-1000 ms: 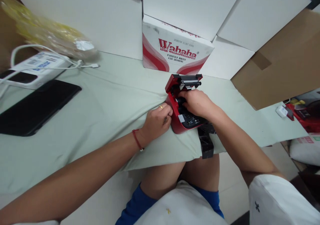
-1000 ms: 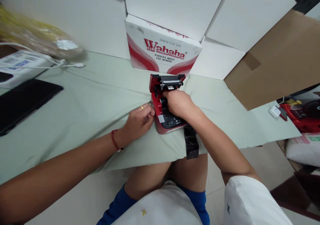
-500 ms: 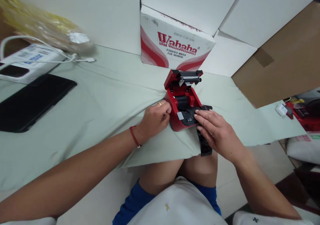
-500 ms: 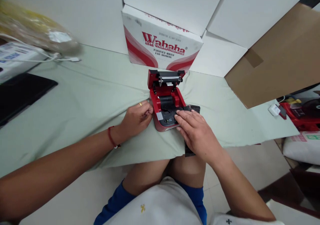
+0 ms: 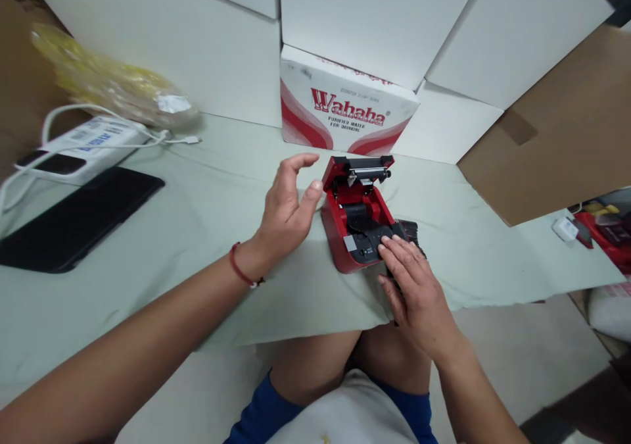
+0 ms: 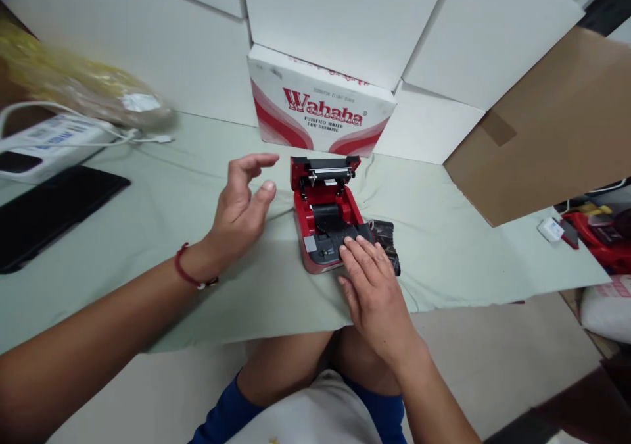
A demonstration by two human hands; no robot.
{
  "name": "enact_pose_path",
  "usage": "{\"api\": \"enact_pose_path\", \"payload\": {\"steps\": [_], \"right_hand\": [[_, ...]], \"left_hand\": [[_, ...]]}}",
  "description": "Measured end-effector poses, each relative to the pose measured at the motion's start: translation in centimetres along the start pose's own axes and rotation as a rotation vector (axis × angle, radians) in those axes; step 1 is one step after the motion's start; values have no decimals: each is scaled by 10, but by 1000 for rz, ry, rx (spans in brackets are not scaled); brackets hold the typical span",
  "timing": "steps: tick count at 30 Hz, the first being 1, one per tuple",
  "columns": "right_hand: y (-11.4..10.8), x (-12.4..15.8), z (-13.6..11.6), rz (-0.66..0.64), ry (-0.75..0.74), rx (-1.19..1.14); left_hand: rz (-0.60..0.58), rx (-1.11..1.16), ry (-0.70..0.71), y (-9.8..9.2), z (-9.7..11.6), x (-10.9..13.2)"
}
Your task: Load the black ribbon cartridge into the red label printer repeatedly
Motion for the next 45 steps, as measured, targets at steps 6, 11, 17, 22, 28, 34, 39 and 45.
{"api": "enact_pose_path", "payload": {"steps": [6, 11, 17, 22, 28, 34, 39, 45], "right_hand": [[4, 2, 2, 64, 2, -53], [8, 6, 4, 35, 10, -53], [5, 6, 6, 32, 24, -61], [3, 4, 6, 18, -1, -43], [3, 4, 4, 40, 5, -51], [5, 4, 5, 18, 19, -11], [-19, -19, 7, -20, -16, -7], [-17, -107, 36, -394, 167, 79]], "left_hand": [[-154, 188, -73, 15, 12, -16], [-168, 15, 174, 14, 30, 21], [-272, -164, 514, 30, 42, 52], [-244, -18, 466, 24, 43, 45], [-331, -59, 514, 19, 49, 69], [-282, 11, 414, 26, 43, 68], [-257, -17, 445, 37, 38, 74], [-135, 28, 441, 26, 36, 83]]}}
Point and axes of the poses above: each hand's wrist, its own x-axis away from the middle knuckle, its own y-axis out of the palm, z = x × y, the point moved 8 cm from there along -x, towards the middle knuckle, and after that the axes turned 2 degrees about x, right-handed, at the moved point
